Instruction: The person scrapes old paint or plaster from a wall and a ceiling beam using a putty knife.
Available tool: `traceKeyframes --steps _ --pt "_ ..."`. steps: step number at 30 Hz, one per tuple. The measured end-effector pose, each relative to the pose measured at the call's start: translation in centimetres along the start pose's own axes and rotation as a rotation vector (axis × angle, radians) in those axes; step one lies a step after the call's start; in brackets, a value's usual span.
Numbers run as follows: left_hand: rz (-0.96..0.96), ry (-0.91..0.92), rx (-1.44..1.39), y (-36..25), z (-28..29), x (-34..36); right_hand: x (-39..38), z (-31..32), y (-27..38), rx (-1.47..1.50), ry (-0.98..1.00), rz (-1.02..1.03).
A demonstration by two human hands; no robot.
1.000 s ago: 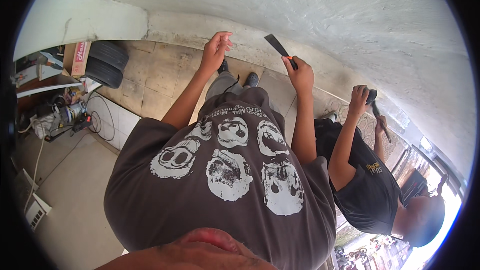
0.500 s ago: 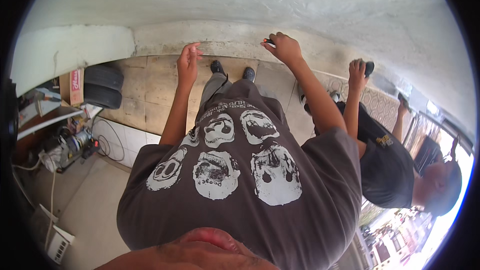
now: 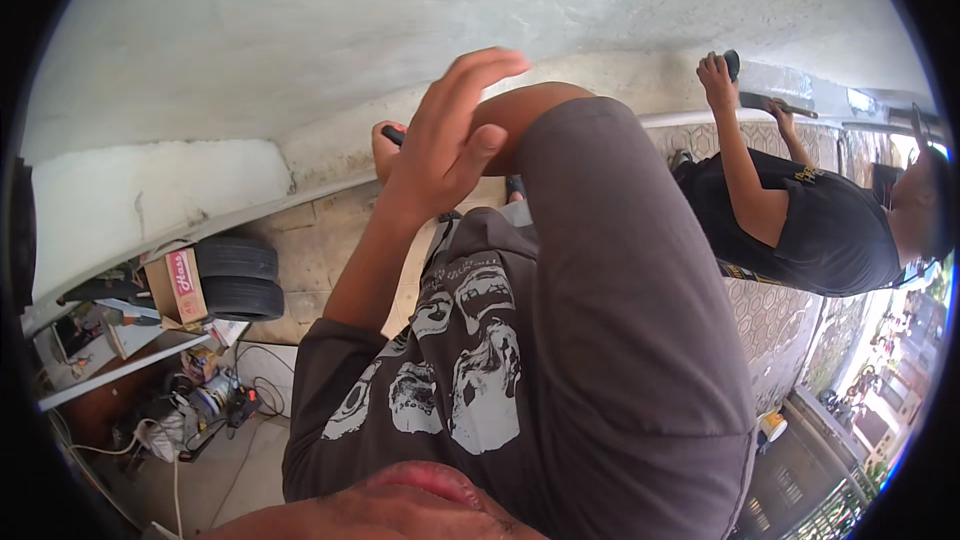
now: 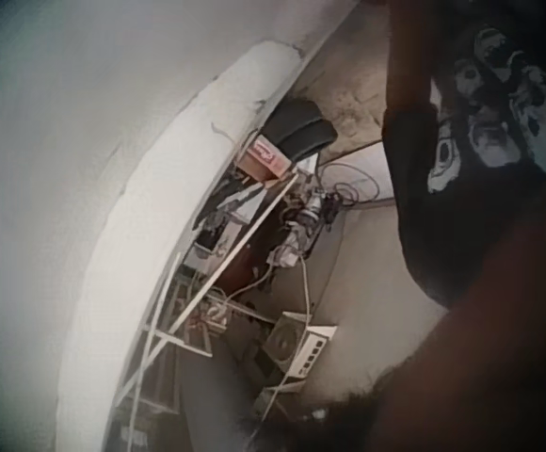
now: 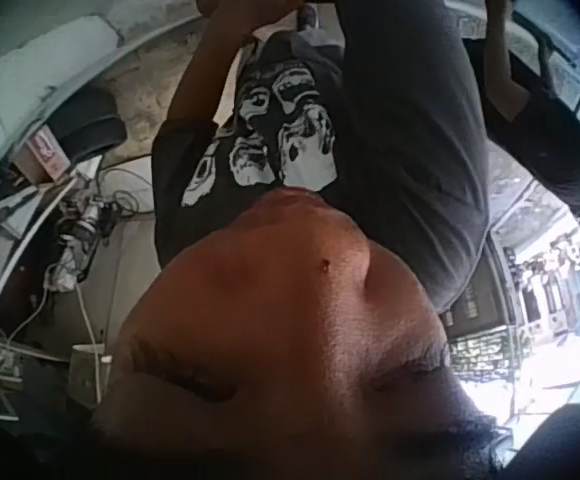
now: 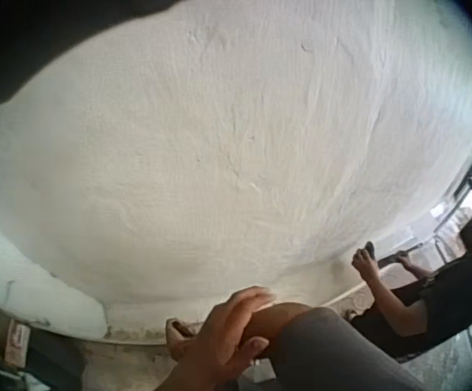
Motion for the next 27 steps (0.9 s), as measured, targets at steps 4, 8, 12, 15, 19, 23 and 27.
traceKeyframes --steps 4,8,12,15,19,23,27 --pt "-0.16 0.326 -0.11 -6.0 3.5 -1.1 5.1 1.7 4.2 0.006 0.01 0.027" --pt "-0.262 0.164 -0.267 -13.2 7.2 -7.0 9.4 3.5 7.2 0.033 0.007 0.021" --pt "-0.347 0.124 -0.249 -12.5 9.6 -9.0 13.0 4.6 10.9 0.11 0.025 0.018" --pt "-0.399 0.124 -0.158 -11.2 10.4 -9.2 14.1 4.6 12.5 0.139 0.049 0.029" --pt "-0.145 0.32 -0.338 -5.2 10.9 -5.4 14.5 4.4 13.5 0.141 0.074 0.037" --pt "0.159 0.68 -0.217 -1.0 10.9 -3.5 15.0 4.4 14.4 0.158 0.099 0.036" --pt "0.213 0.741 -0.096 0.1 9.7 -4.6 15.6 4.3 15.3 0.208 0.113 0.028"
Point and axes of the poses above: each hand's wrist, its own x-axis towards the middle knuckle, its own z-axis out of the back of the hand, y = z × x, the point moved 4 cm from there along x, towards the middle knuckle, and after that the axes turned 1 degree about x, right-handed, at the moved point
